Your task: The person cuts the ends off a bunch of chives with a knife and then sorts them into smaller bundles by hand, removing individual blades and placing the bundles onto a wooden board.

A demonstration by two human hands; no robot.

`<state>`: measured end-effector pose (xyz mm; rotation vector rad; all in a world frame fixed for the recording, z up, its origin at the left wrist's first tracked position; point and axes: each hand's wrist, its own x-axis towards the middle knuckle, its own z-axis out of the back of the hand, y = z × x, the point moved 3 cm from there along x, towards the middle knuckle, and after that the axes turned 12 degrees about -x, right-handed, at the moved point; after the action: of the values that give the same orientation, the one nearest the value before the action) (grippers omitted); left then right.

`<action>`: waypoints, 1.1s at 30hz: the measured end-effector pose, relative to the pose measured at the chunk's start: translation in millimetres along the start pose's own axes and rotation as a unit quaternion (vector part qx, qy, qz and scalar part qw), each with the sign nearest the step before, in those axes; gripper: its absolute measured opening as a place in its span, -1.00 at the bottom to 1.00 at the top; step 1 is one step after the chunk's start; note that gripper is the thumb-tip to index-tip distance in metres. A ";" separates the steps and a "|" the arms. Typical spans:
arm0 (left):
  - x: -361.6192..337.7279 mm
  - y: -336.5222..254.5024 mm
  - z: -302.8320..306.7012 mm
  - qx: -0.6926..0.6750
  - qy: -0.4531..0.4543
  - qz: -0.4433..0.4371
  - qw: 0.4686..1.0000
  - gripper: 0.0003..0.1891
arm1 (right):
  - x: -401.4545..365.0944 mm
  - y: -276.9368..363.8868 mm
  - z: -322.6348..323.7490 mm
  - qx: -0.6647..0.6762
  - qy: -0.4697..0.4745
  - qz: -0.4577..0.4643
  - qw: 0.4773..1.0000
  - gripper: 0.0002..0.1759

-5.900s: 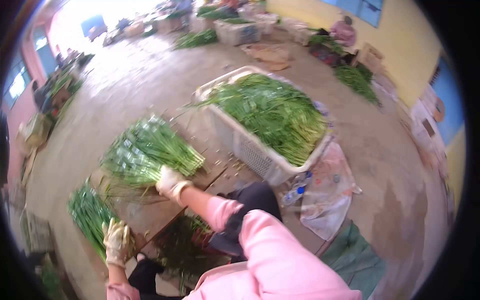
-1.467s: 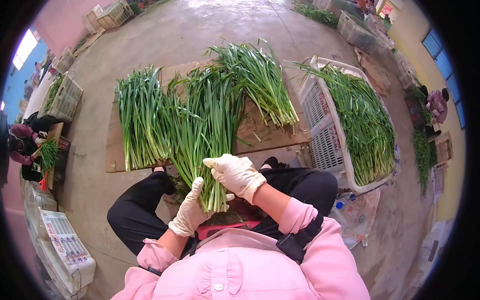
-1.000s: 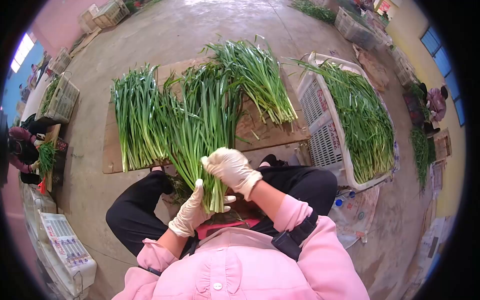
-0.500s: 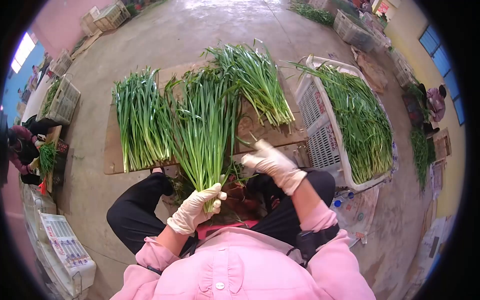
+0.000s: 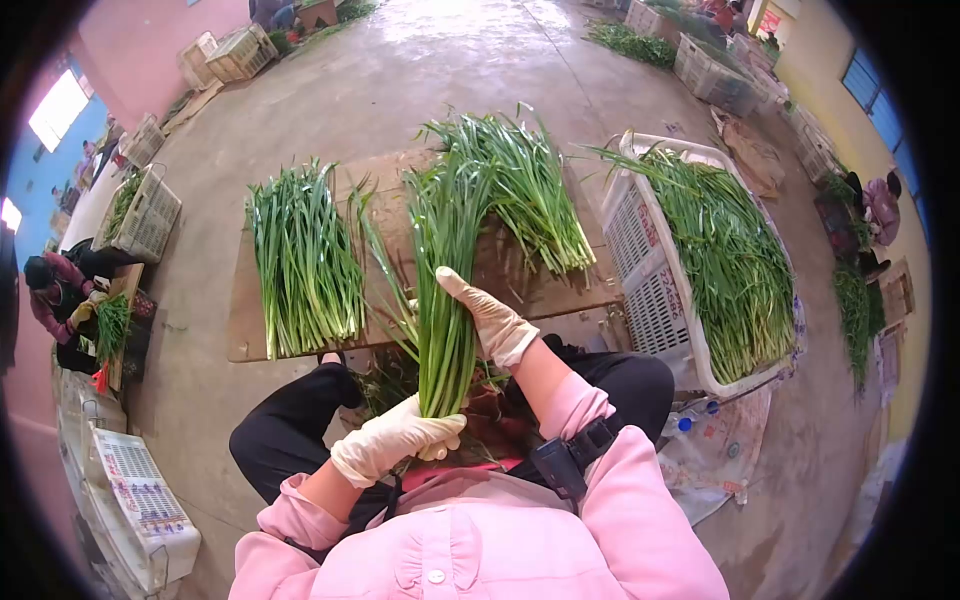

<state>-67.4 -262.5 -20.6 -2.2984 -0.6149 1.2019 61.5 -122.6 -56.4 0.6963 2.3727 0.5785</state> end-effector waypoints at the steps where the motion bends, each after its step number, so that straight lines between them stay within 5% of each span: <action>1: 1.7 -0.7 0.2 -0.003 0.006 0.005 1.000 -0.52 | 2.0 -0.8 5.6 -0.009 0.000 -0.012 1.000 -0.41; 8: 15.5 14.1 2.2 -0.050 0.042 0.052 0.997 -0.42 | -2.4 -5.0 0.5 -0.009 0.017 0.009 1.000 -0.38; 13: 9.1 -14.7 4.3 0.006 0.039 -0.138 0.990 -0.19 | -2.6 11.3 -16.6 -0.143 -0.004 0.128 0.981 -0.49; 19: 3.5 -136.1 -6.4 0.034 0.030 -0.485 0.873 -0.03 | -19.3 67.5 -83.7 -0.236 -0.035 0.339 0.910 -0.51; 21: 1.9 -169.1 -8.3 0.068 0.015 -0.511 0.857 -0.05 | -23.2 89.7 -101.7 -0.265 -0.032 0.378 0.886 -0.42; 25: 17.0 -181.8 8.1 0.043 -0.046 -0.448 0.892 -0.19 | -19.2 113.5 -104.5 -0.294 0.033 0.400 0.867 -0.31; 28: 16.4 -166.4 35.3 -0.008 -0.053 -0.408 0.911 -0.31 | 1.2 101.4 -70.0 -0.313 0.057 0.334 0.887 -0.18; 32: 24.2 -146.6 63.0 -0.053 0.007 -0.362 0.931 -0.42 | -12.7 94.8 -61.8 -0.296 0.020 0.275 0.915 -0.37; 33: 31.8 -149.1 64.4 0.041 -0.033 -0.394 0.918 -0.48 | -21.6 96.9 -68.2 -0.296 0.006 0.273 0.915 -0.42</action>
<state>-130.4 -113.7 15.2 -1.6489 -1.3205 0.8693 65.3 -77.0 55.0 1.0554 1.8268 1.4614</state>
